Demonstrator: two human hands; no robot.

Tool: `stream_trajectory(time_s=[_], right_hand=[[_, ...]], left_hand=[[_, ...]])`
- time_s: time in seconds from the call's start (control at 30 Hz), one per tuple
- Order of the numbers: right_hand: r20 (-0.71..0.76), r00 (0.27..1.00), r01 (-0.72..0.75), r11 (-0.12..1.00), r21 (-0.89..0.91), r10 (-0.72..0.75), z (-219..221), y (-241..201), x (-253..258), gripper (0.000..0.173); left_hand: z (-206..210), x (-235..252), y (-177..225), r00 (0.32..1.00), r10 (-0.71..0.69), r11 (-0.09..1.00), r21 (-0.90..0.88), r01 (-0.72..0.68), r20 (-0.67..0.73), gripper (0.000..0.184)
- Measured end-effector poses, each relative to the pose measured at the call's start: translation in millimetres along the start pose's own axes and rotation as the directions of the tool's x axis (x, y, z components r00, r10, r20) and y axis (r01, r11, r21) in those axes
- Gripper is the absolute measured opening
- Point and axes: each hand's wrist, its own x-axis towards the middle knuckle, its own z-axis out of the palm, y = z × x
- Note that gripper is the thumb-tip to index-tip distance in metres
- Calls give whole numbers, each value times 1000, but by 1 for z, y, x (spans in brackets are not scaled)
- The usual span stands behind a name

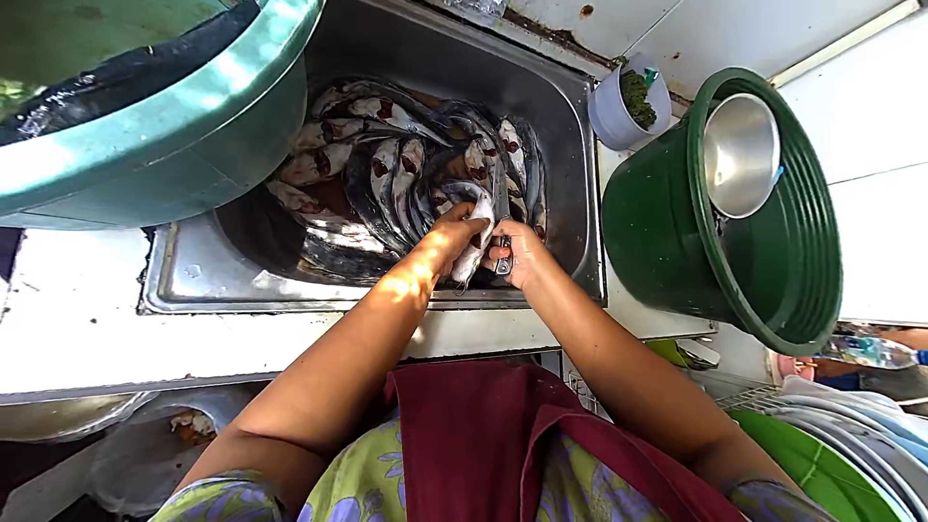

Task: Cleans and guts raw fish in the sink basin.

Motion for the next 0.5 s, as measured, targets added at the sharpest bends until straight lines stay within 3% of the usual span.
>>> stream_trajectory(time_s=[0.07, 0.17, 0.3, 0.4, 0.5], right_hand=[[101, 993, -70, 996, 47, 65, -10, -1, 1, 24], [149, 988, -39, 998, -41, 45, -15, 0, 5, 31], [-10, 1000, -25, 992, -121, 24, -8, -3, 7, 25], [-86, 996, -44, 997, -62, 39, -7, 3, 15, 14], [-36, 993, -112, 991, 69, 115, -9, 3, 16, 14]], left_hand=[[0, -2, 3, 998, -44, 997, 59, 41, 54, 41], [3, -2, 0, 990, -48, 979, 202, 19, 136, 73], [4, 7, -8, 986, 77, 843, 519, -142, 145, 71], [5, 7, -9, 968, 170, 733, 633, -249, 185, 64], [8, 4, -9, 974, 195, 805, 548, -226, 114, 78]])
